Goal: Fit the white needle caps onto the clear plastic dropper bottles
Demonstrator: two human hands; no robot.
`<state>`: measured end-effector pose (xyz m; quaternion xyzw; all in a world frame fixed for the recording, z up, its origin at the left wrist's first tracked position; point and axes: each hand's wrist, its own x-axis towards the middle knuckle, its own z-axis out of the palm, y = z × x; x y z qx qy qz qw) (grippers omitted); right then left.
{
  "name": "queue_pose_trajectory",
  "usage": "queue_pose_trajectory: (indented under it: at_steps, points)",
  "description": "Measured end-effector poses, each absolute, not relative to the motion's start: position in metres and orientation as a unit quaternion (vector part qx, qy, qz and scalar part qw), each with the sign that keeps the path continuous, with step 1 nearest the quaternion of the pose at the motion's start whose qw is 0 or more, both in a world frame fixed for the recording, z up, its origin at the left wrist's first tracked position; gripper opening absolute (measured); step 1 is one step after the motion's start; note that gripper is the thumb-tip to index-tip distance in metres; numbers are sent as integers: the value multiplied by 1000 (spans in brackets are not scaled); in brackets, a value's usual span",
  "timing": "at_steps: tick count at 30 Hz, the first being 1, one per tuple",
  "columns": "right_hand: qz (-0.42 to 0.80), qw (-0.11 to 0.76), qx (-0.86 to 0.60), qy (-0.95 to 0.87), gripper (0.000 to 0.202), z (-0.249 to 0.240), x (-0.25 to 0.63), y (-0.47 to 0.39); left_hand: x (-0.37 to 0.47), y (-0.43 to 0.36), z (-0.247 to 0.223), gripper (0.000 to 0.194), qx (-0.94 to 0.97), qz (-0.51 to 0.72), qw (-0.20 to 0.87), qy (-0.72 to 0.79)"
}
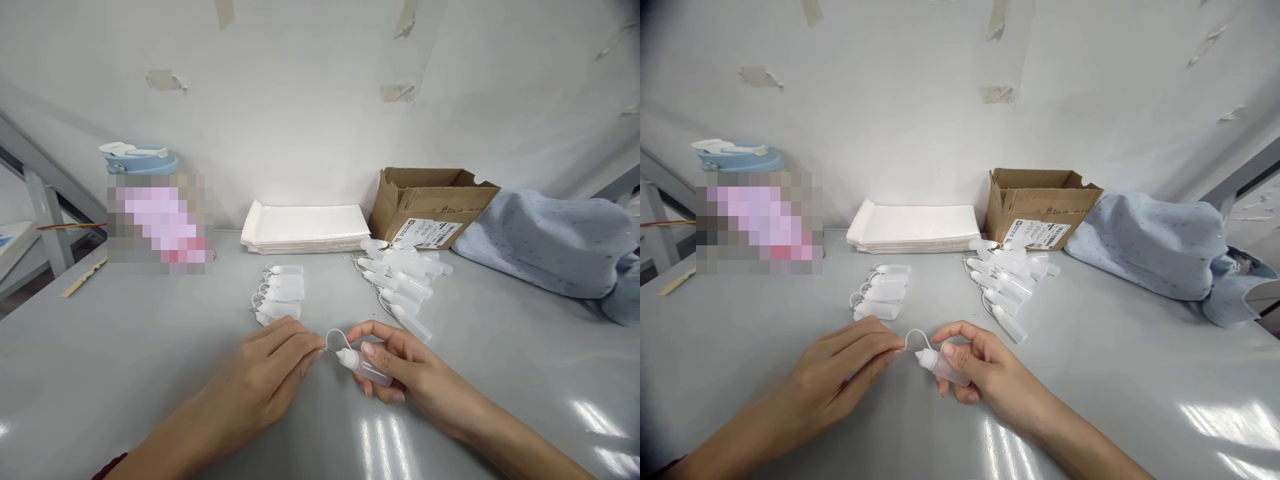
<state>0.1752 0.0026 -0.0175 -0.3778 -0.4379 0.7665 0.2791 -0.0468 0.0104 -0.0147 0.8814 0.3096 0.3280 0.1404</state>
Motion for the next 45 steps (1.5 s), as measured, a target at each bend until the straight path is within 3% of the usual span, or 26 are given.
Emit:
queue_pose_trajectory:
  at_steps: [16,45]
  points:
    - [641,250,-464,-558,32,-12,174,-1,-42,5,-19,18,911,268,138,283]
    - [663,276,-459,-523,28,-16,168,-6,-43,0,-19,16,889,253,214,317]
